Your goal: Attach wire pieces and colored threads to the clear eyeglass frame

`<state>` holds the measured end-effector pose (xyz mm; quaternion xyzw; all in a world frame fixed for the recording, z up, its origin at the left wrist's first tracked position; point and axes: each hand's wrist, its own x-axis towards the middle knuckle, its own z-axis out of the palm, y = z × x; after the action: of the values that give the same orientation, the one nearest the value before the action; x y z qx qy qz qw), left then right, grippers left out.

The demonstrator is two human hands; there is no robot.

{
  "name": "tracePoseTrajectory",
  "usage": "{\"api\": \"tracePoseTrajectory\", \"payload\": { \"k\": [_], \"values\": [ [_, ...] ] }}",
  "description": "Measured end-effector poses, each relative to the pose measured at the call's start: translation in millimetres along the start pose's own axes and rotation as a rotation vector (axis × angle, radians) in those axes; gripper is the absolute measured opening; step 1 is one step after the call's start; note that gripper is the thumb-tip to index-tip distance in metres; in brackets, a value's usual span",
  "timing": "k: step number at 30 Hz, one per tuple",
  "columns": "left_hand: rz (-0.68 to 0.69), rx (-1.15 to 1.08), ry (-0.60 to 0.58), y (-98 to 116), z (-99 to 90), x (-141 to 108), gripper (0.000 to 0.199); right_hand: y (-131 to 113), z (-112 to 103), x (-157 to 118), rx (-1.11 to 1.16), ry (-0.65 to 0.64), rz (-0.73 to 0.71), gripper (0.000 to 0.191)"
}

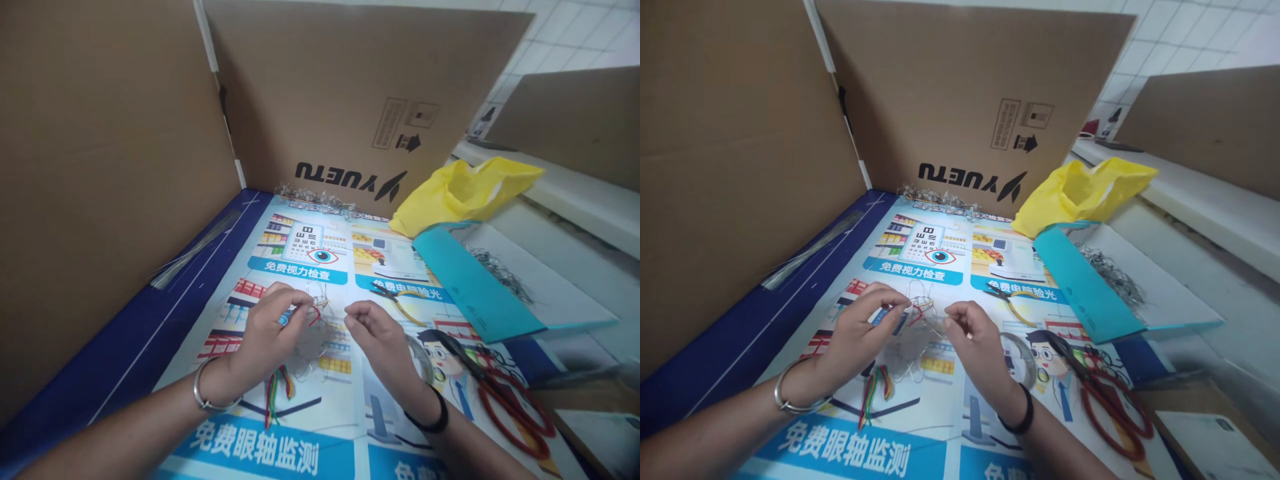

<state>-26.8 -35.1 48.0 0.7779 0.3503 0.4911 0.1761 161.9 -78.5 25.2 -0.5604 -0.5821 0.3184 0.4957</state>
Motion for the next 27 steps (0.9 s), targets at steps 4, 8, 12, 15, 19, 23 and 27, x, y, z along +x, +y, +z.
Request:
{"api": "tracePoseTrajectory", "payload": {
  "k": [4, 8, 12, 15, 19, 23, 27],
  "values": [
    [0.009, 0.017, 0.003, -1.0, -0.1, -0.5, 0.014, -7.3, 4.1, -11.8, -0.383, -0.144, -0.406, 0.007],
    [0.003, 0.011, -0.017, -1.8, 0.7, -2.2, 0.014, -6.4, 8.1, -14.9, -0.690, -0.212, -0.535, 0.012],
    [0.029, 0.027, -0.001, -0.9, 0.9, -3.1, 0.014, -5.3, 8.5, -14.6, -0.959, -0.248, -0.584, 0.012],
    [0.042, 0.028, -0.002, 0.2, 1.2, -3.6, 0.014, -2.5, 8.9, -17.2, -1.102, -0.260, -0.610, 0.013],
    [0.076, 0.033, -0.017, 0.6, 2.8, -5.0, 0.015, 2.2, 11.8, -19.6, -1.212, -0.280, -0.649, 0.024],
    [0.105, 0.039, -0.037, 0.2, 4.8, -6.7, 0.016, 1.8, 15.5, -16.1, -1.253, -0.318, -0.575, 0.014],
    [0.116, 0.022, -0.035, -0.5, 6.5, -7.7, 0.015, -1.8, 16.4, -11.5, -1.241, -0.364, -0.499, 0.012]
  ]
}}
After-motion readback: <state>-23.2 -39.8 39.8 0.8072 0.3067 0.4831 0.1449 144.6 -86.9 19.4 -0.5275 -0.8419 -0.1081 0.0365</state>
